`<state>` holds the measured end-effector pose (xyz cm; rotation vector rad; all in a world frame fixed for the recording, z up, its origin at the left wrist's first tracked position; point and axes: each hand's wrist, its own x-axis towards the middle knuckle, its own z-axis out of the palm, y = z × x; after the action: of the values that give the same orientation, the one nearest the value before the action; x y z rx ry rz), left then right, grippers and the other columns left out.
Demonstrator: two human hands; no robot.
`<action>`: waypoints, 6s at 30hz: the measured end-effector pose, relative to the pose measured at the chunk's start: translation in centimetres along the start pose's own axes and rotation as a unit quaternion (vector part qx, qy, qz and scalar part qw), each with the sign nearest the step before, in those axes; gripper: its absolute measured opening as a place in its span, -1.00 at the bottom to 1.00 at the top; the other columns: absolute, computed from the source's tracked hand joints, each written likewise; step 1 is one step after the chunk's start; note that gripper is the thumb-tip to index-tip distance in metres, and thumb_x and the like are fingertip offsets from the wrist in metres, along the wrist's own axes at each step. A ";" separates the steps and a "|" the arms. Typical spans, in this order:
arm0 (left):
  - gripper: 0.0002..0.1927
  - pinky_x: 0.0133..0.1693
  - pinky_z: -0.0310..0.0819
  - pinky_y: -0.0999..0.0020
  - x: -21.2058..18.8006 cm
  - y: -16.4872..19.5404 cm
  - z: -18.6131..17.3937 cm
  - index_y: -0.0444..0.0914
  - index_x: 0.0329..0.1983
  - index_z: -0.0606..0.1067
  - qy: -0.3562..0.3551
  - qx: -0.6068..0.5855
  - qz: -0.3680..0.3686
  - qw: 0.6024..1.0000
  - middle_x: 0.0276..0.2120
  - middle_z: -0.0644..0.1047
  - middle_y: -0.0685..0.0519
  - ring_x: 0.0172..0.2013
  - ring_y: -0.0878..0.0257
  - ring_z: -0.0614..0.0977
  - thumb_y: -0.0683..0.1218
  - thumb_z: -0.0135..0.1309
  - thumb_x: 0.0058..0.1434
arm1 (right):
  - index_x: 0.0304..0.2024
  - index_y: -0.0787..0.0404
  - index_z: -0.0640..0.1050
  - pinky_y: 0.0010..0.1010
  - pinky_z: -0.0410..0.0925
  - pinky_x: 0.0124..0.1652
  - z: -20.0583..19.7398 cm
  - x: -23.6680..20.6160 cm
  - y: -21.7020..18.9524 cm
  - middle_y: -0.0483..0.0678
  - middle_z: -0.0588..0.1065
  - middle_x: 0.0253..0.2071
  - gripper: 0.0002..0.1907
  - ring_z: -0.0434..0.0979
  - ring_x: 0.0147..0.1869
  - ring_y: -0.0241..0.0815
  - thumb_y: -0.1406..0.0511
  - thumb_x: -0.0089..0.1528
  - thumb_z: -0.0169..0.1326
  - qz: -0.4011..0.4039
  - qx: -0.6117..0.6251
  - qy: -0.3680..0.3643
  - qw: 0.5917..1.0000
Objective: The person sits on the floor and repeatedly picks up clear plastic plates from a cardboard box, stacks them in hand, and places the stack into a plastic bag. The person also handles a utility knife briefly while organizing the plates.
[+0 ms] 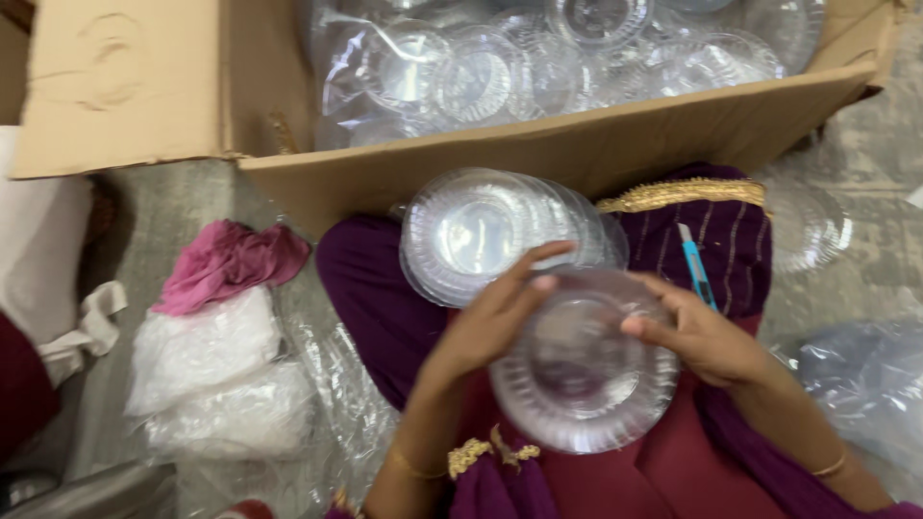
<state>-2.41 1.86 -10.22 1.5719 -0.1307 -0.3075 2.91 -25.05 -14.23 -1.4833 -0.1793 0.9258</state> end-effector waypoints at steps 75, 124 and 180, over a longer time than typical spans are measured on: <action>-0.68 -0.07 0.64 0.20 0.4 -3.9 0.9 -0.25 0.21 0.52 -0.067 0.146 0.073 0.984 -0.12 0.67 -0.08 -0.20 0.15 0.71 -0.06 -0.09 0.52 | 0.25 0.08 0.25 -0.05 0.45 0.11 -2.3 -2.0 7.2 0.05 0.44 0.08 -0.43 0.50 0.17 -0.07 0.36 0.27 0.20 -0.175 0.243 0.069 0.951; -0.72 -0.05 0.52 0.03 -2.9 -5.3 -11.0 -0.36 0.02 0.57 0.483 0.419 -0.002 0.768 -0.01 0.54 -0.21 -0.07 -0.08 0.63 -0.12 0.16 0.30 | 0.26 0.27 0.34 -0.16 0.45 0.12 -0.2 -2.3 4.9 0.04 0.49 0.07 -0.46 0.54 0.15 -0.12 0.38 0.24 0.13 -0.112 0.241 0.170 0.949; -0.45 0.25 0.39 0.04 -0.4 -2.3 -3.1 -0.29 0.30 0.47 0.222 0.229 0.091 0.943 0.21 0.52 -0.23 0.24 -0.12 0.53 0.15 -0.13 0.43 | 0.25 0.20 0.25 -0.19 0.46 0.10 -0.3 -1.7 5.3 0.02 0.45 0.09 -0.45 0.50 0.18 -0.14 0.36 0.24 0.13 -0.121 0.218 0.121 0.961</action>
<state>-2.19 4.97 -12.48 2.0339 0.0087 0.2474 -0.24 -27.25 -18.27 -1.1204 0.0238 0.5352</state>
